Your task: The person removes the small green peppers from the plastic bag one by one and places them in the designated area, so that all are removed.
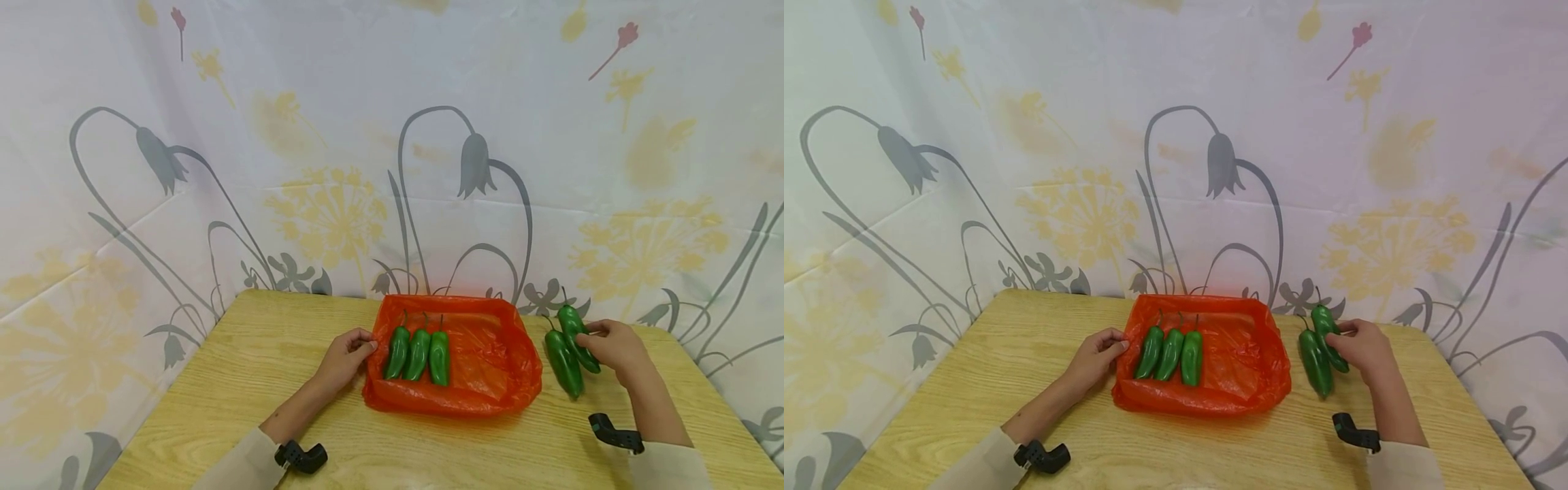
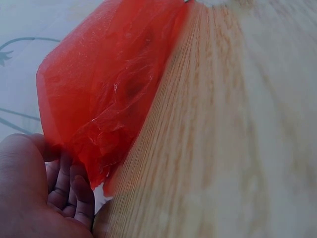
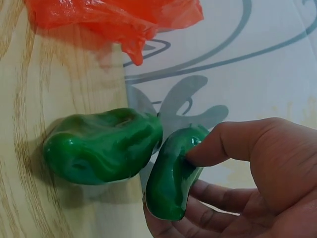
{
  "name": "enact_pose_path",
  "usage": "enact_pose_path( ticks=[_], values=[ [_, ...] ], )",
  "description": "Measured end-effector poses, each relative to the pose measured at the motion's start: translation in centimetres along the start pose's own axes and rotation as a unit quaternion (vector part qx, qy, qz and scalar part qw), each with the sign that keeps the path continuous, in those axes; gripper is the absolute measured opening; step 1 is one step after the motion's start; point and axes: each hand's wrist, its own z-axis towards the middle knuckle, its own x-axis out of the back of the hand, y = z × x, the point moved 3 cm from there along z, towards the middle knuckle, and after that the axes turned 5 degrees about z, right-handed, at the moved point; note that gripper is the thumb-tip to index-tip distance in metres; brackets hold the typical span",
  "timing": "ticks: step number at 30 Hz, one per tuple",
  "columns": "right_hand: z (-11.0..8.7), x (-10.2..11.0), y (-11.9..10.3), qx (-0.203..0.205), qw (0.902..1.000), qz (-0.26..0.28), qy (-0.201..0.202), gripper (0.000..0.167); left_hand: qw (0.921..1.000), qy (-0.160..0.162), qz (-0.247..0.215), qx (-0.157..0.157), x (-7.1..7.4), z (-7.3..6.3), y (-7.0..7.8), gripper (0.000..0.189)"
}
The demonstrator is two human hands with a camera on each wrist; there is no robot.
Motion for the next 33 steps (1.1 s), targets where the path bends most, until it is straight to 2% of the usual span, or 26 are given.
enact_pose_path(
  ticks=[12,20,33],
  values=[
    [0.0,0.4,0.9,-0.006,0.9998,-0.017,0.002,0.064,1.0,0.003,0.004,0.002,-0.1,0.0,0.0,0.015],
    [-0.1,0.8,1.3,-0.032,0.9972,-0.067,0.011,0.062,1.0,-0.002,0.005,-0.002,-0.1,0.0,0.0,0.015],
    [-0.2,0.8,1.6,-0.029,0.9943,-0.102,0.007,0.061,1.0,0.001,0.009,-0.002,0.0,-0.2,-0.1,0.015]
  ],
)
